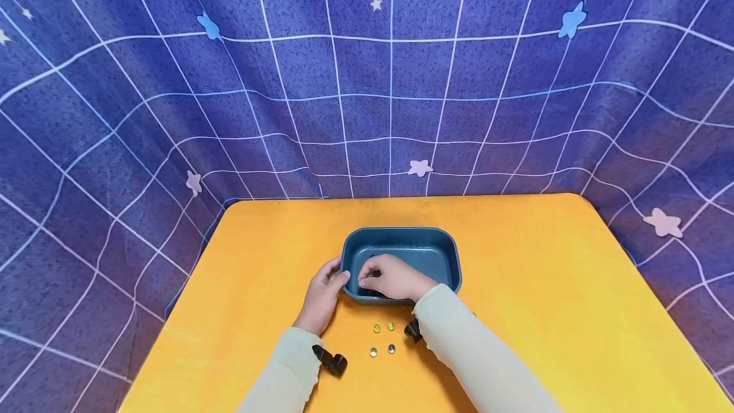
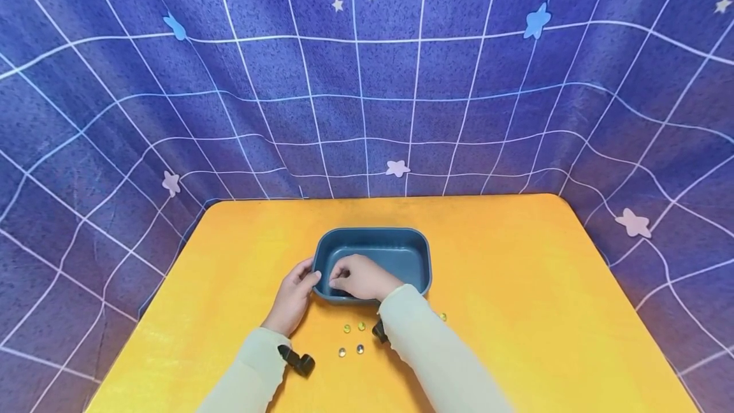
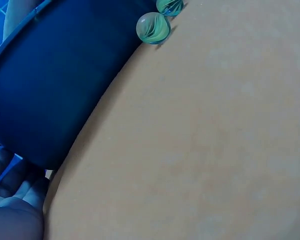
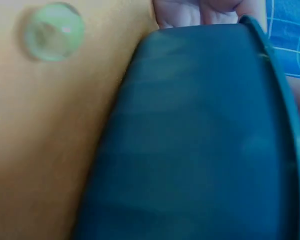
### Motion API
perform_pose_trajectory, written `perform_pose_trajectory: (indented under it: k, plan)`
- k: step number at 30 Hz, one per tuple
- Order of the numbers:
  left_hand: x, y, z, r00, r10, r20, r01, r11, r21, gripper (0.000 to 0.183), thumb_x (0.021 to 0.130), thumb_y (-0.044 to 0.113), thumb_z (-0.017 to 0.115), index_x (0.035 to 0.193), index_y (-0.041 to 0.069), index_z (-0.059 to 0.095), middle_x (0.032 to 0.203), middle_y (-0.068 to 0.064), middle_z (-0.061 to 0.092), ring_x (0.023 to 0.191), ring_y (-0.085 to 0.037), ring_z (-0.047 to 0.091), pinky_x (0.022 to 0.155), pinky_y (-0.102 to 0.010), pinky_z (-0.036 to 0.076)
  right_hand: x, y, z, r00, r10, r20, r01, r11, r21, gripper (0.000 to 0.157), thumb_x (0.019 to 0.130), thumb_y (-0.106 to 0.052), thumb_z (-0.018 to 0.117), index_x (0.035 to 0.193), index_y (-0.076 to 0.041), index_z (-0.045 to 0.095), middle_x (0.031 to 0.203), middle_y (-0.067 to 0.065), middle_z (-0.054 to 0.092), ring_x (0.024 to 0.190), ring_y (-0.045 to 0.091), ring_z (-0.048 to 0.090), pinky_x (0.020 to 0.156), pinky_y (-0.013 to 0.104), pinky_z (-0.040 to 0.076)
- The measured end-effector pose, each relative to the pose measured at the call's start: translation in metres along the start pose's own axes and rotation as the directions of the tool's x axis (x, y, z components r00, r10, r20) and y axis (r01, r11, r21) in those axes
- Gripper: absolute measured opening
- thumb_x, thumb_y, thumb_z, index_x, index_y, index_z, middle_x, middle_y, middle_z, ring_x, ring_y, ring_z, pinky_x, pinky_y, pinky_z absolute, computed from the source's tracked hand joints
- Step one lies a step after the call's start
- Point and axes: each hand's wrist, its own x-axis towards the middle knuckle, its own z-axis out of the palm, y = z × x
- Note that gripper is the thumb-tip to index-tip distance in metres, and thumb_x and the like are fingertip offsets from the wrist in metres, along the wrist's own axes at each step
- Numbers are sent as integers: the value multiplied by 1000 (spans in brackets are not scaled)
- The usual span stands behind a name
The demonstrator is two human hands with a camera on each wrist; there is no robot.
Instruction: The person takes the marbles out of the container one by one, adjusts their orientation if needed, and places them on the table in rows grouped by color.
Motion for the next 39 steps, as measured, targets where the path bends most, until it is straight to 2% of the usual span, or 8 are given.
perform_pose_trajectory:
  k: [5,10,17,20,25,33,39]
  plan:
    - [0,1,2,1000,4,-11,-4,1000,17,43,105,27,62,146,17,56,146,-3,58,136,-19,54,115,-39,39,-18,-2,-4,997,-41,-62,42,999,13,7,101,-22,69,100,-19,76,89,-14,67,81,9,61,77,29,53]
    - [-1,3,2,1000,2,-18,-1,999,43,43,105,28,61,147,18,56,147,-1,58,136,-19,53,115,-40,40,-35,-7,-6,992,-73,-105,76,997,31,10,101,-23,69,105,-17,76,91,-15,67,83,8,62,79,29,55]
    - [0,3,2,1000,-1,-24,3,998,62,43,104,30,62,146,20,57,146,1,58,136,-19,53,115,-40,40,-54,-13,-2,978,-79,-193,99,990,96,8,100,-25,70,104,-30,74,96,-16,68,87,8,64,81,29,56]
    - [0,3,2,1000,3,-20,-2,998,58,43,104,31,63,145,20,58,146,0,59,136,-19,53,115,-41,40,-61,-15,2,971,-90,-220,119,985,126,7,100,-25,71,104,-30,74,97,-17,68,88,8,64,82,29,56]
    - [-1,3,1,1000,5,-17,-4,1000,29,44,103,29,64,145,17,58,146,-2,59,136,-20,53,115,-40,40,-74,-19,7,971,-103,-216,137,979,150,8,100,-24,71,105,-24,76,97,-16,69,88,8,65,82,29,57]
    - [1,3,1,999,-32,-23,33,999,14,45,106,20,59,149,8,52,150,-11,55,140,-27,49,117,-44,37,-90,-19,16,979,-80,-187,114,977,180,8,100,-25,70,104,-31,74,96,-16,69,88,9,65,80,29,56]
    - [0,4,2,999,-26,-22,26,1000,0,44,105,23,61,147,11,55,148,-8,57,138,-23,51,115,-41,40,-96,-13,24,983,-69,-173,98,981,166,5,100,-25,71,101,-26,75,94,-16,69,88,7,64,82,28,56]
